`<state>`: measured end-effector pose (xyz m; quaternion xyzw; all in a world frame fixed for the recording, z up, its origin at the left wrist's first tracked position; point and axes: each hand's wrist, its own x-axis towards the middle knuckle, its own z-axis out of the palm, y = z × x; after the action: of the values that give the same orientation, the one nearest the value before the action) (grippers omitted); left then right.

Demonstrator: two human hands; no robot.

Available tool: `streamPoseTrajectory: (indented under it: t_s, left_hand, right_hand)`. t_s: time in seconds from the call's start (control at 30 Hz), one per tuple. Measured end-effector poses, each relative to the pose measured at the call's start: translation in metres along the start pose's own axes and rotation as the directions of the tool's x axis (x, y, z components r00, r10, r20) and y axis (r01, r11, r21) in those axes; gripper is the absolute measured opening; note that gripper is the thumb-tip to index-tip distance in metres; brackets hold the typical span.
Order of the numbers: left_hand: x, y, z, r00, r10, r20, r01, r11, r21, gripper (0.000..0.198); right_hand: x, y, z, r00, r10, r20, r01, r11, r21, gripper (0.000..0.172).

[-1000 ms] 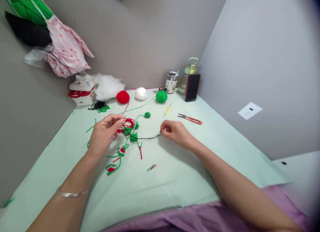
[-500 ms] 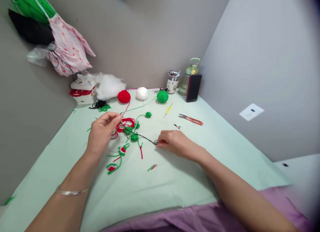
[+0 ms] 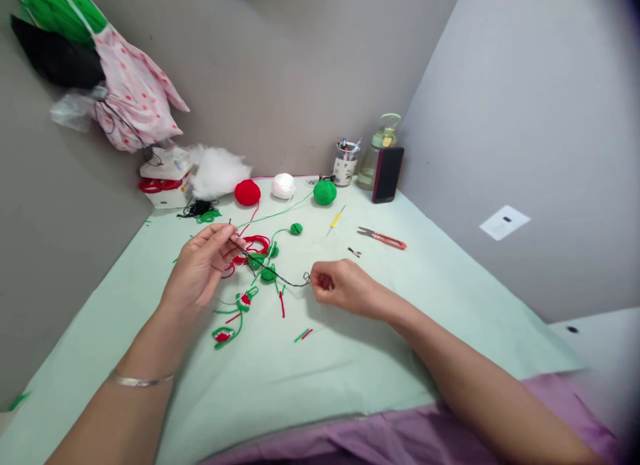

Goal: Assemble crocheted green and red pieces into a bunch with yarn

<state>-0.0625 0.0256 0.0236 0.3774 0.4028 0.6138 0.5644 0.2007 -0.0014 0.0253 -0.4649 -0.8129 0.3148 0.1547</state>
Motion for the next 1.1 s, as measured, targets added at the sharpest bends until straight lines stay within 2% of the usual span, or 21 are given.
streamPoseTrajectory:
  t_s: [0.07,0.13,0.27,0.4,0.47,0.53,0.7,0.87,1.1]
  left_hand:
    - [0.0,0.001,-0.001,1.0,-0.004,-0.012,0.003,0.999,-0.043,0.015]
    - [0.001,0.001,-0.002,1.0,-0.004,-0.024,0.002,0.997,-0.075,0.014]
    - [0.002,0.002,-0.002,0.998,0.0,-0.057,-0.006,0.995,-0.102,0.016]
    - [0.002,0.004,-0.001,0.997,-0.017,-0.073,0.009,0.994,-0.105,0.018]
    - [0.001,0.004,0.0,0.998,-0.027,-0.063,0.021,0.995,-0.101,0.019]
    - [0.0,0.003,0.0,0.998,-0.039,-0.058,0.033,0.995,-0.091,0.02]
    - [0.0,0.002,-0.002,0.997,-0.039,-0.063,0.033,0.996,-0.084,0.02]
    - [0.0,0.003,-0.001,0.995,-0.003,-0.098,-0.007,0.994,-0.109,0.019]
    - [0.003,0.004,-0.006,0.984,0.042,-0.172,-0.065,0.989,-0.131,0.012]
  right_hand:
    - [0.0,0.004,-0.006,1.0,-0.005,-0.028,0.014,0.943,0.332,0.014]
    - [0.001,0.006,-0.013,0.999,0.001,-0.052,0.027,0.837,0.546,0.017]
    - [0.004,0.013,-0.025,0.982,0.083,-0.172,0.07,0.682,0.728,0.011]
    - [0.008,0.023,-0.034,0.936,0.192,-0.295,0.171,0.484,0.858,0.02]
    - [0.01,0.028,-0.037,0.922,0.225,-0.314,0.207,0.397,0.894,0.022]
    - [0.012,0.032,-0.04,0.902,0.261,-0.344,0.24,0.359,0.902,0.022]
    - [0.017,0.039,-0.041,0.813,0.37,-0.45,0.342,0.322,0.883,0.023]
    - [0.016,0.049,-0.048,0.761,0.458,-0.459,0.378,0.261,0.888,0.025]
    - [0.013,0.065,-0.065,0.663,0.563,-0.493,0.432,0.25,0.866,0.019]
